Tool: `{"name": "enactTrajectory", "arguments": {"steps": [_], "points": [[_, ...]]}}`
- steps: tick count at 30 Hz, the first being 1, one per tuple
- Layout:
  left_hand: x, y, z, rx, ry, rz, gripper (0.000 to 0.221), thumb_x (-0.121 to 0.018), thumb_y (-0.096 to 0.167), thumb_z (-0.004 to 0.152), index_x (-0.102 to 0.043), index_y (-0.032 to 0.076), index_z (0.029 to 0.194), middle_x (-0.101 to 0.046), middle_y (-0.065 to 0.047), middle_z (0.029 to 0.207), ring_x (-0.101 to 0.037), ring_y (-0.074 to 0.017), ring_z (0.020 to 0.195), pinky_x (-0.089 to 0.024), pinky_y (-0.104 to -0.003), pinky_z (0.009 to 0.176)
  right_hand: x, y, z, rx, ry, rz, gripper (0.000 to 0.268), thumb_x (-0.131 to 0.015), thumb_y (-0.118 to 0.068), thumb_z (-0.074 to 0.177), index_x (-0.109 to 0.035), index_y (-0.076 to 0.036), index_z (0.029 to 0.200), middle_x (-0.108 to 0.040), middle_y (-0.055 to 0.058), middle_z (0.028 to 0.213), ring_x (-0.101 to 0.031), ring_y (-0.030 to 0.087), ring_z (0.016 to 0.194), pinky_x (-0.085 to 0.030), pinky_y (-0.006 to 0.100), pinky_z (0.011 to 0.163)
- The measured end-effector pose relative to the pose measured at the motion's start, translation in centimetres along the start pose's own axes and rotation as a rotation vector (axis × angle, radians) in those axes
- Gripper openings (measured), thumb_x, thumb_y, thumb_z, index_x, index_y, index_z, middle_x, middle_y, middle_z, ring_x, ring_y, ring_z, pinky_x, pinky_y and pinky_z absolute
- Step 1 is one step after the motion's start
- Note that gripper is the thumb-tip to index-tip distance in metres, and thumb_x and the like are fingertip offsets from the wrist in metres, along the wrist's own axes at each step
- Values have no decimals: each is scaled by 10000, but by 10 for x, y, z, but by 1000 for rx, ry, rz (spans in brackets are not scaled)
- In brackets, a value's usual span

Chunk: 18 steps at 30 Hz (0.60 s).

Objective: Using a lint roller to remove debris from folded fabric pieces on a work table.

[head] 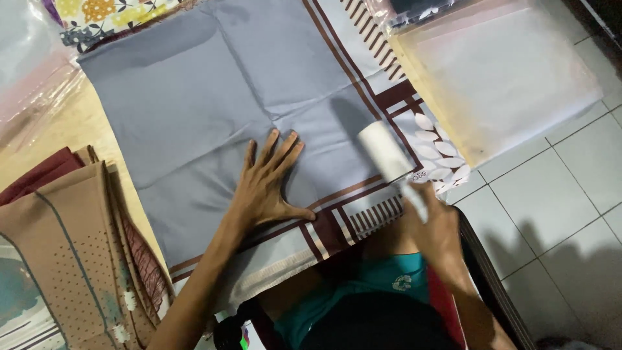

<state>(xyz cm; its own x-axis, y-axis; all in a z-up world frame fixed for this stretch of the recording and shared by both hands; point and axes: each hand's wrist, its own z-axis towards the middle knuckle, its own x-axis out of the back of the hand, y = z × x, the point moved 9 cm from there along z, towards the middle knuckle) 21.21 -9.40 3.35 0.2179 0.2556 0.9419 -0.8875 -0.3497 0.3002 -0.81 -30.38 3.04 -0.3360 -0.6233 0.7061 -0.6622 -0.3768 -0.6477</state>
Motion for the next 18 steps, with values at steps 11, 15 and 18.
{"name": "enactTrajectory", "arguments": {"steps": [11, 15, 18], "points": [[2, 3, -1, -24, 33, 52, 1393, -624, 984, 596, -282, 120, 1634, -239, -79, 1715, -116, -338, 1596, -40, -631, 1244, 80, 21, -6, 319, 459, 86, 278, -548, 64, 1091, -375, 17, 1304, -677, 386, 1051, -510, 245, 472, -454, 377, 353], [-8, 7, -5, -15, 55, 59, 1273, -525, 949, 727, -256, 105, 1641, -182, -100, 1729, -60, -359, 1601, 6, -661, 1233, 46, 2, -37, 228, 273, 162, 409, -540, -69, 1010, -354, 19, 1363, -664, 299, 1226, -718, 397, 1000, -625, 475, 796], [3, 48, -23, -15, 41, -26, 1158, -529, 860, 832, -148, 149, 1662, -127, -85, 1744, -72, -314, 1616, -40, -642, 1259, -16, 24, -49, 223, 72, 357, 413, -619, -78, 936, -466, -39, 1317, -672, 188, 1240, -708, 293, 1156, -628, 367, 960]]}}
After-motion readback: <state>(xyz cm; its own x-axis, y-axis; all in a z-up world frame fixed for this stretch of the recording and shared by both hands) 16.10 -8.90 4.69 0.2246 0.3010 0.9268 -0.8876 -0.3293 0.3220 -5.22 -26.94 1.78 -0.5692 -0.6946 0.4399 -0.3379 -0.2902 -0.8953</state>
